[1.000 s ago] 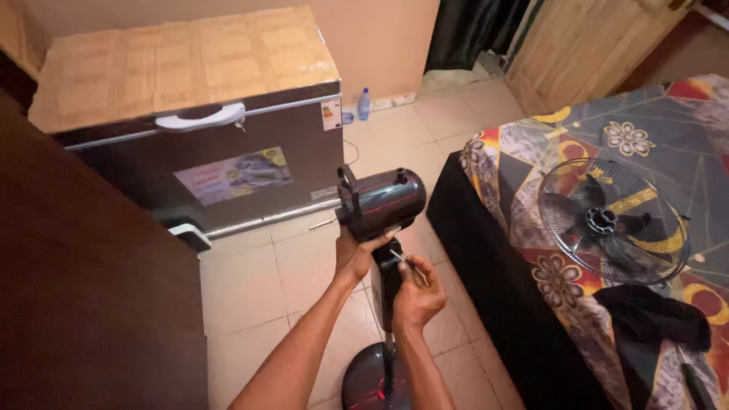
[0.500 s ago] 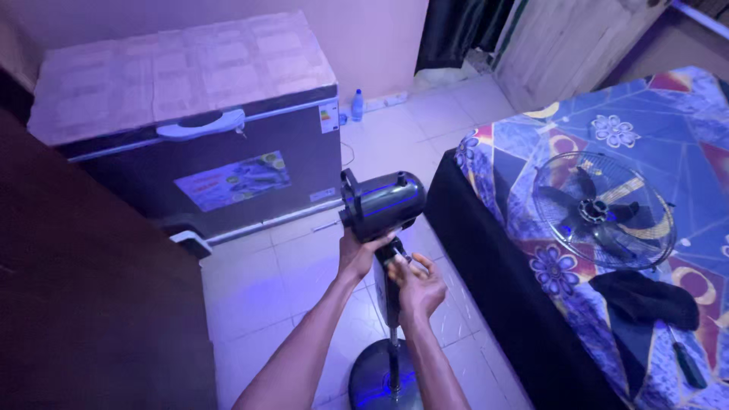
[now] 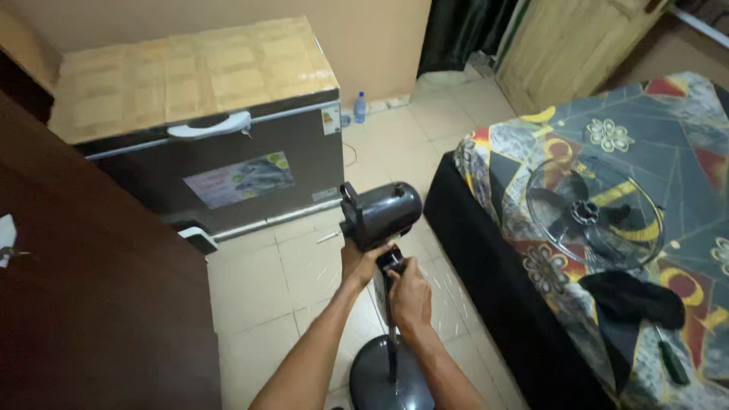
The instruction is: The person assembles a standing electric fan by attaching the motor housing to the base, installing the fan blades, and securing both the front and rear wire cages. The person uses a screwdriver to tighten screws and wipes the fan cage with a cloth during the process.
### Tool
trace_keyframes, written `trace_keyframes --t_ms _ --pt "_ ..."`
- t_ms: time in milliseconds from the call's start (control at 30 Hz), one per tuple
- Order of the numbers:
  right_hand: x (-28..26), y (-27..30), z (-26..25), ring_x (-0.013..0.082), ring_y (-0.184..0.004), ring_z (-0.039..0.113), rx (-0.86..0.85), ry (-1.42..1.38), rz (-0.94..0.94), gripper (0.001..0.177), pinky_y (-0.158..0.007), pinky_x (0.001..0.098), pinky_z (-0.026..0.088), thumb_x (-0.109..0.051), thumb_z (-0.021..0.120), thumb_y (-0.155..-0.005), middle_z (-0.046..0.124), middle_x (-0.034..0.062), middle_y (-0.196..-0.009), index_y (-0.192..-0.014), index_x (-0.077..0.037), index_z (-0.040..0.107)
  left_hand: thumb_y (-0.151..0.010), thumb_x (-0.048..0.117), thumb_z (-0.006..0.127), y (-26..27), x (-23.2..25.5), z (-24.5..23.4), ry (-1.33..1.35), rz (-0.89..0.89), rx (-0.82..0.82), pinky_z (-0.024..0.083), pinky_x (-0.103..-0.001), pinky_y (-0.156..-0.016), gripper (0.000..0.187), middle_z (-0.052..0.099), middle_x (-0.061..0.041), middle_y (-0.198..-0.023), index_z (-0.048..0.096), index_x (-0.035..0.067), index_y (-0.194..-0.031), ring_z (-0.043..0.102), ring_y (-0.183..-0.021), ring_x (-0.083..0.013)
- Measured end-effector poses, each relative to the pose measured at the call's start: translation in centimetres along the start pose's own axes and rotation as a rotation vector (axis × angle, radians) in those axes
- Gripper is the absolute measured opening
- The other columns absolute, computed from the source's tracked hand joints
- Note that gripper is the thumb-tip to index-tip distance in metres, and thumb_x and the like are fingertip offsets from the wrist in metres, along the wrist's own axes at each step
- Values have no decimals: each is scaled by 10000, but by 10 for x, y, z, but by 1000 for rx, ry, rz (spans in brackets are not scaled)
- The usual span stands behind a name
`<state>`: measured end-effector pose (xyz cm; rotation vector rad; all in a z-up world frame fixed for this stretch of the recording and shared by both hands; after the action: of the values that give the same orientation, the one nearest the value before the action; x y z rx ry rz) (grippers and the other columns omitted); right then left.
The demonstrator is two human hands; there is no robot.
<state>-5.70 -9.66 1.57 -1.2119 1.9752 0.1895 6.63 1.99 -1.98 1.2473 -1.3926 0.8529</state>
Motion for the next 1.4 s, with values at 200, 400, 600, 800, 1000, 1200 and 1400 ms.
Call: trace_keyframes --t_ms 200,400,600,800,1000,1200,1400 --pt "82 1 40 430 -675 682 13 98 163 412 -673 559 515 -352 467 -1073 667 244 -675 -864 -38 634 -681 299 869 12 -2 12 125 75 38 571 -326 -894 478 819 -85 -1027 779 66 -1089 775 -973 -189" --pt "114 7 87 139 -442 480 -270 -943 813 274 -423 362 419 -289 600 -1059 508 22 -616 -952 -39 633 -711 322 868 10 -4 5 108 130 28 556 -314 -893 479 808 -69 -1057 783 71 -1110 748 -972 -154" --pt "12 -1 -14 351 -644 704 103 -235 206 189 -604 474 526 -114 713 -891 709 203 -743 -1012 4 627 -682 293 896 11 -12 6 116 -11 87 595 -331 -831 473 815 -103 -955 767 32 -1055 769 -868 -187" --pt "30 5 5 454 -793 698 -90 10 138 224 -670 532 502 -184 557 -1000 707 250 -883 -1000 -22 711 -705 268 881 13 -3 12 213 39 -11 582 -314 -845 426 825 -94 -975 798 42 -1056 777 -897 -166" --pt "123 10 87 212 -469 538 -324 -908 803 403 -420 379 404 -321 547 -1105 601 94 -655 -957 8 728 -714 305 867 9 -4 3 216 32 -13 597 -327 -840 433 824 -85 -992 796 56 -1061 777 -899 -167" --pt "53 9 18 235 -565 725 54 -626 568 189 -489 382 576 -117 706 -936 700 118 -732 -1068 -3 634 -733 346 857 19 7 -2 185 62 -44 575 -324 -836 475 812 -77 -1019 779 64 -1107 756 -914 -166" --pt "-6 12 -12 279 -748 744 93 -103 -52 220 -650 430 578 -14 645 -888 740 183 -843 -1103 27 661 -726 314 868 14 -4 -1 194 71 -65 581 -316 -857 447 820 -92 -1014 791 52 -1080 769 -922 -173"
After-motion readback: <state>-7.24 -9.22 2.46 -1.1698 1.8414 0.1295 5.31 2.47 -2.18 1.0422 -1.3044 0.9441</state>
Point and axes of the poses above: each hand's wrist, its own y-axis away from the middle knuckle, its own z-axis out of the palm, x = y × z, the point moved 9 cm from there along -y, towards the middle knuckle
